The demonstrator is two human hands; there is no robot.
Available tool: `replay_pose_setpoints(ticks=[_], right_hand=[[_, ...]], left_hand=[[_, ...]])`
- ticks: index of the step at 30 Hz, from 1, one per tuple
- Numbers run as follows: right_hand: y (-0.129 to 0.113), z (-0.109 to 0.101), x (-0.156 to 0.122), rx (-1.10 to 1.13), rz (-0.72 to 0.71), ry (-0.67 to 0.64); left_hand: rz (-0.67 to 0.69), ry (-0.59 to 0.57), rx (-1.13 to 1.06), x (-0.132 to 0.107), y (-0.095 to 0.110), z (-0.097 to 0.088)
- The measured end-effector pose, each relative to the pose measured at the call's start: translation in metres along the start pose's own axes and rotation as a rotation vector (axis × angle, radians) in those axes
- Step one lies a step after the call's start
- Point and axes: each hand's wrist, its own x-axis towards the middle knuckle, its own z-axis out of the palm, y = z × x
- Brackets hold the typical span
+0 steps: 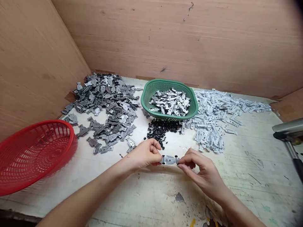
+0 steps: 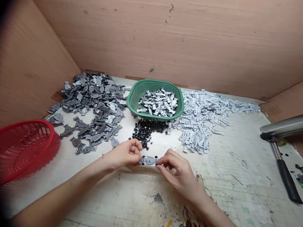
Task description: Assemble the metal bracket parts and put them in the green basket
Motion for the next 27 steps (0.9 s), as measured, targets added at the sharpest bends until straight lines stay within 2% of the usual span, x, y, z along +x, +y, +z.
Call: replay_pose_setpoints(ticks=[6,11,13,16,19,21,24,27], right_hand=[[0.000,0.009,-0.006,-0.038,-0.024,0.013],[0.003,-0.006,0.000,-0.124,-0.059,0.076],[0.016,-0.020,0.011,-0.238,-0.058,0.117],[0.044,-0.041,0.037,-0.579,-0.119,0.113],[0.067,-0.053,0.065,-0.967,-0.279,0.029],[0.075,-0.054,0.080,-1.131,-0.390,-0.029],[0.078,-0.055,0.089,-1.186,-0.482,-0.091],[0.075,-0.056,0.083,-1.183,-0.522,-0.135]], left_hand=[[0.010,0.008,-0.008,-0.001,0.000,0.002],[-0.005,0.007,0.000,-0.001,0.000,0.002],[-0.013,0.003,-0.005,-0.001,0.001,0.001],[-0.018,-0.002,-0.025,-0.002,0.003,0.001],[-0.024,-0.001,-0.044,-0.002,0.005,0.001],[-0.024,0.003,-0.048,-0.002,0.005,0.001],[-0.021,0.010,-0.048,-0.001,0.004,0.001],[-0.014,0.007,-0.048,0.000,0.002,0.000]])
